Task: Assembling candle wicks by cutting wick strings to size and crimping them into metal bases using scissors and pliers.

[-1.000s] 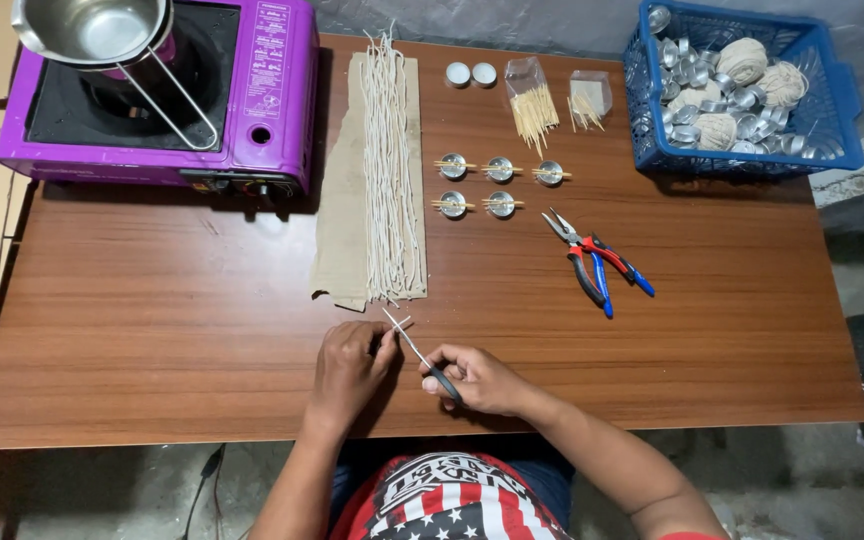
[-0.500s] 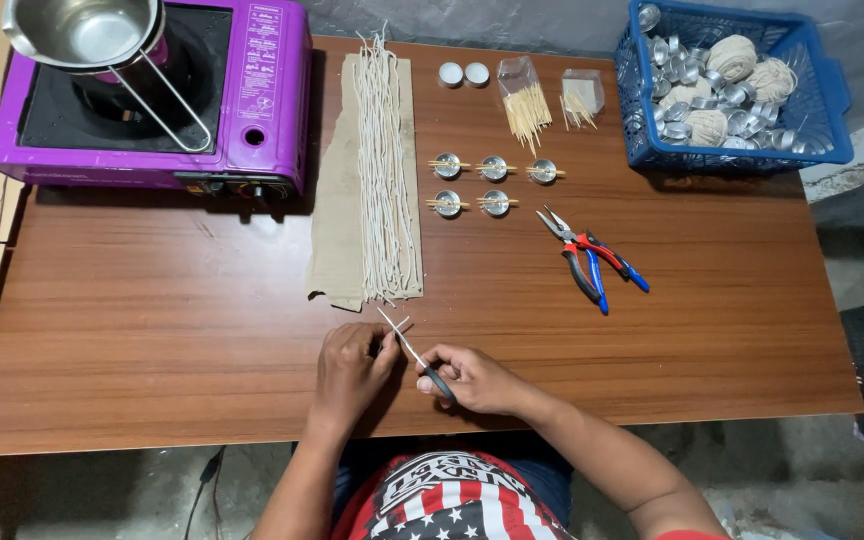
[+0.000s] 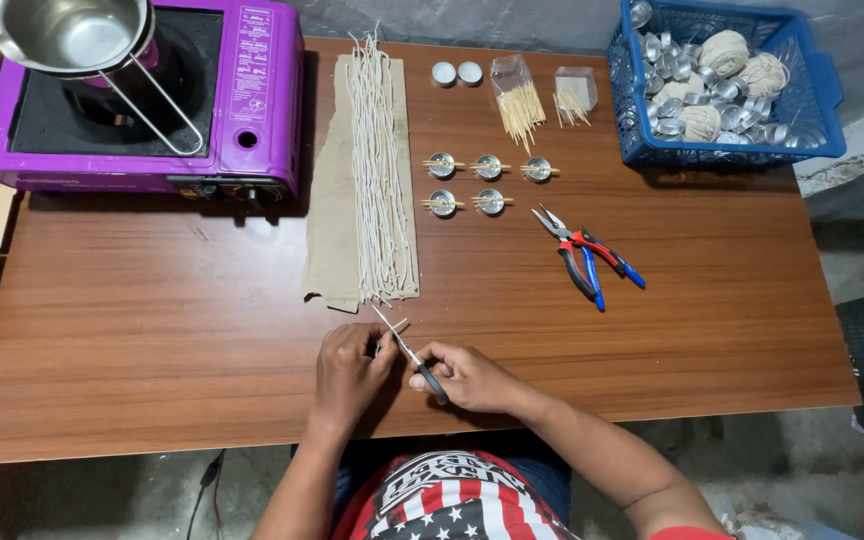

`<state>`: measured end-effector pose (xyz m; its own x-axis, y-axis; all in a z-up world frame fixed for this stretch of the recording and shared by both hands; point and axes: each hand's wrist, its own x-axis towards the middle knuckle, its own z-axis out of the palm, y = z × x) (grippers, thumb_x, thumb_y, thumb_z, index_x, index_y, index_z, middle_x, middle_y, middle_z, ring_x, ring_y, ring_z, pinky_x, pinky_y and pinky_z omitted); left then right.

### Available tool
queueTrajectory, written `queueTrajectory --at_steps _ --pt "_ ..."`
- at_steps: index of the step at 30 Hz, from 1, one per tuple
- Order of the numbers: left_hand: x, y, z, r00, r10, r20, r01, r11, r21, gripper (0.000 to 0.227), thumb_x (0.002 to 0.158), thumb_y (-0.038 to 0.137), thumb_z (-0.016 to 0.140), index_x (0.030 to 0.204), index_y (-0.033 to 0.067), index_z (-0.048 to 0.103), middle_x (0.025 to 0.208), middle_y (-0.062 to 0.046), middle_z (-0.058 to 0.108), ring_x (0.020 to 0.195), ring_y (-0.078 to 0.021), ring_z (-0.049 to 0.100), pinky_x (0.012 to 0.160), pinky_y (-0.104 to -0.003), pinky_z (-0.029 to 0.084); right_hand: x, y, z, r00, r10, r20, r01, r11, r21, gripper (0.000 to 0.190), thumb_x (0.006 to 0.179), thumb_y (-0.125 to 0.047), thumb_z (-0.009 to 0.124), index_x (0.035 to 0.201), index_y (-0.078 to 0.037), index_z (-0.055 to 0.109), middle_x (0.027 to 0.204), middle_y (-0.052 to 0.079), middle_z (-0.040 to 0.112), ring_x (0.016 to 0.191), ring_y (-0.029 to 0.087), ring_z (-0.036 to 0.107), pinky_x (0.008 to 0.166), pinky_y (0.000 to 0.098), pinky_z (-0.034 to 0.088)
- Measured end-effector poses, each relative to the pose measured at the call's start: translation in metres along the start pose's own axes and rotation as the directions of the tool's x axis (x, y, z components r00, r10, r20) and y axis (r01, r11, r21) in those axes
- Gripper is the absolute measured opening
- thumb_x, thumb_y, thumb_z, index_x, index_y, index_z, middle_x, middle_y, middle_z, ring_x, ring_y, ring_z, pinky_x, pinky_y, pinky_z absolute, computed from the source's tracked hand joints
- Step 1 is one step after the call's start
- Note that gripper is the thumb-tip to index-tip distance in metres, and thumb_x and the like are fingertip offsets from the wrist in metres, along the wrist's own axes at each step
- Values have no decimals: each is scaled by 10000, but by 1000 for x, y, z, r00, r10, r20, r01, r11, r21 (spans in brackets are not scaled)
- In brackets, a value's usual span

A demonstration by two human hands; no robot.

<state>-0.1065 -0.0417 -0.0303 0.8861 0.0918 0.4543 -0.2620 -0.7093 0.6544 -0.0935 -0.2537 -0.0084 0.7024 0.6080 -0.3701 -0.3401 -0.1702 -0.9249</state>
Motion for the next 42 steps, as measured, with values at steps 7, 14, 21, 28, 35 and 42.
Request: queueTrajectory --at_steps 7,14,21,28,35,42 --pt "-1 -4 2 1000 0 0 0 1000 1 42 792 114 771 767 122 738 654 -81 696 650 -313 698 626 -391 530 0 1 -1 1000 3 1 -3 999 -47 329 907 -205 804 1156 -36 671 589 58 610 564 104 599 526 193 473" --pt "1 -14 1 999 8 35 -8 1000 3 15 824 142 766 821 132 756 697 -78 702 681 -308 700 647 -387 544 -4 -2 -4 999 14 41 -14 1000 -8 366 886 -188 828 1159 -18 653 588 94 627 559 128 621 524 208 496" --pt "33 -4 -35 986 157 58 -167 955 244 20 877 144 761 894 146 770 817 -59 685 777 -303 687 670 -396 530 -3 -3 -29 997 -15 72 17 999 -29 423 851 -178 853 1170 -12 631 624 78 631 607 116 628 585 204 523" --pt "42 -22 -36 974 223 46 -223 891 396 43 893 197 777 910 236 773 950 -5 687 884 -244 646 694 -335 470 -47 -29 -113 945 -48 -323 19 995 -94 604 709 68 770 1302 0 681 798 80 649 574 97 648 529 231 574" --pt "32 -5 -25 939 293 181 -327 924 198 119 902 302 774 925 190 743 878 -25 650 817 -276 607 672 -399 440 -114 -32 -230 491 -155 -857 -346 868 -355 577 883 -40 694 1443 -167 633 1100 116 684 919 210 638 810 345 512" --pt "22 -5 2 922 330 202 -378 879 291 60 875 294 755 885 236 767 760 -1 639 752 -237 621 640 -352 442 -123 56 -333 295 -86 -952 -724 630 -281 521 938 -295 733 1436 -257 585 1107 31 753 1120 289 682 960 509 524"
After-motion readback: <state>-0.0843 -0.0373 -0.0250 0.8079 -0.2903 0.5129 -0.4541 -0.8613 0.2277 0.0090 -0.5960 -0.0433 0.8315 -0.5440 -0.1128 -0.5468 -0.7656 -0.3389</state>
